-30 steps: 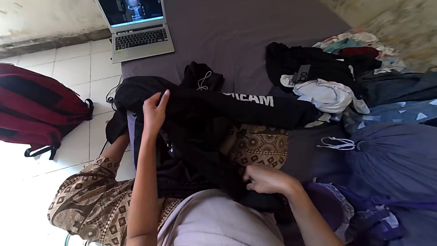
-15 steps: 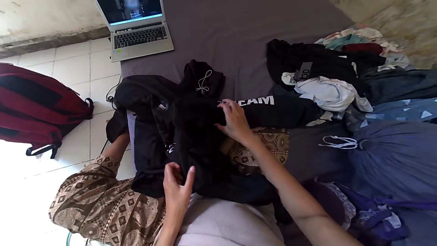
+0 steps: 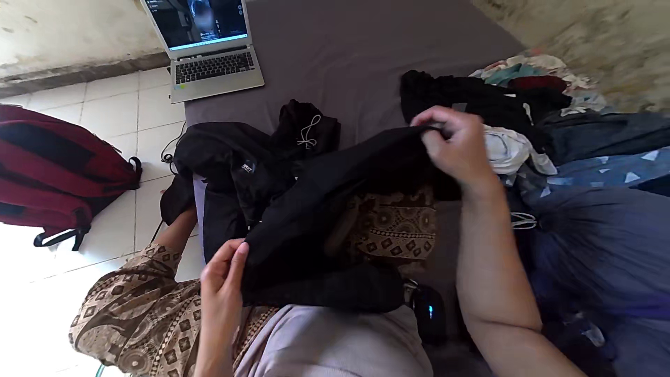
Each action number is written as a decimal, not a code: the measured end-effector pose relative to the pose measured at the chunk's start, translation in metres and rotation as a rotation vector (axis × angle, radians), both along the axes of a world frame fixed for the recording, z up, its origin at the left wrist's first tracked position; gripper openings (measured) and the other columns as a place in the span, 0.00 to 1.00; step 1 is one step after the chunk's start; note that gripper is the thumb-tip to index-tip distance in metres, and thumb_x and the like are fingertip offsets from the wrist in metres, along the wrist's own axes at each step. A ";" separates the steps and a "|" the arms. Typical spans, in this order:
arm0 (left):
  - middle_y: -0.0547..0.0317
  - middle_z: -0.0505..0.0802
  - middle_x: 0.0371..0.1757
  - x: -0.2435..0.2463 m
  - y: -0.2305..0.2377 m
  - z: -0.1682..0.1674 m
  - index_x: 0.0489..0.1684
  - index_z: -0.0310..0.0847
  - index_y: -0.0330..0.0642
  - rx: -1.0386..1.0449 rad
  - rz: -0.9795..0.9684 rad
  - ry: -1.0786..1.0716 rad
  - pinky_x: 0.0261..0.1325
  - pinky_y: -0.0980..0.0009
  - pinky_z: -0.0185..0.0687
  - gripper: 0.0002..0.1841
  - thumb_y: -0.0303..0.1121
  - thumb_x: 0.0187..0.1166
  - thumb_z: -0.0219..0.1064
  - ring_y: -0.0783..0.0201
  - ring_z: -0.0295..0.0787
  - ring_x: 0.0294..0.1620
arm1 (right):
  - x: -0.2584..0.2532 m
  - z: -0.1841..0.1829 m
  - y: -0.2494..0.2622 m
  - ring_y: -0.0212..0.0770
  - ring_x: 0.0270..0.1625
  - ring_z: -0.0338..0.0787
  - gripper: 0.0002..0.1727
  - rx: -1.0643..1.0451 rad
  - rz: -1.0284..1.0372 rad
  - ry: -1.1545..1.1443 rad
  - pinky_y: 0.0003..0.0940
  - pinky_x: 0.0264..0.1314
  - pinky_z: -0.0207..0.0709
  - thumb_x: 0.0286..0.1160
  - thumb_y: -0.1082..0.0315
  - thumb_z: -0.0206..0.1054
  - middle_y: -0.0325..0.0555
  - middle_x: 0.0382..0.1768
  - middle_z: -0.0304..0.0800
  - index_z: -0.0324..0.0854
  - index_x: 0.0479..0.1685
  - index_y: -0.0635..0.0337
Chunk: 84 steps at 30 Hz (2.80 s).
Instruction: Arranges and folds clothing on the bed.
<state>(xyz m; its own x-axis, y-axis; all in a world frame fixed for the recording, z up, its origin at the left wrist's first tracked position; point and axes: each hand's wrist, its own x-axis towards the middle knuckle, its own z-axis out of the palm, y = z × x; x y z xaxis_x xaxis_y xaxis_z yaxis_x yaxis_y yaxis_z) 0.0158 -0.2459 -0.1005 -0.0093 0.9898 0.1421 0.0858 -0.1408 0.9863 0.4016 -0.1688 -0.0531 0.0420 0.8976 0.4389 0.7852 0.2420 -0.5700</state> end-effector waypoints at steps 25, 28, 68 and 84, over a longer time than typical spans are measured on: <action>0.41 0.92 0.53 -0.009 0.016 -0.034 0.50 0.91 0.36 0.094 -0.353 0.690 0.58 0.39 0.78 0.17 0.39 0.70 0.77 0.40 0.88 0.56 | -0.022 -0.024 -0.078 0.71 0.66 0.84 0.19 -0.307 0.111 -0.255 0.75 0.66 0.70 0.63 0.73 0.76 0.66 0.58 0.89 0.87 0.55 0.69; 0.40 0.93 0.51 0.022 0.029 -0.022 0.52 0.89 0.32 0.092 -0.439 0.684 0.60 0.39 0.79 0.14 0.36 0.81 0.68 0.40 0.90 0.55 | -0.042 -0.025 -0.081 0.58 0.60 0.90 0.11 -0.183 0.220 -0.200 0.55 0.64 0.81 0.68 0.72 0.68 0.57 0.52 0.93 0.91 0.46 0.65; 0.50 0.92 0.37 0.070 0.009 -0.057 0.39 0.92 0.35 0.049 -0.497 0.455 0.44 0.73 0.81 0.09 0.31 0.78 0.69 0.64 0.88 0.37 | -0.044 -0.038 -0.088 0.48 0.44 0.91 0.19 -0.108 0.204 -0.220 0.46 0.55 0.77 0.64 0.82 0.55 0.48 0.43 0.98 0.96 0.31 0.60; 0.77 0.85 0.27 0.059 0.025 -0.052 0.39 0.84 0.37 -0.370 -0.350 -0.020 0.40 0.87 0.73 0.08 0.25 0.85 0.58 0.89 0.78 0.30 | -0.062 -0.049 -0.066 0.53 0.46 0.90 0.18 -0.071 0.159 -0.236 0.51 0.52 0.73 0.67 0.81 0.57 0.50 0.45 0.97 0.96 0.35 0.61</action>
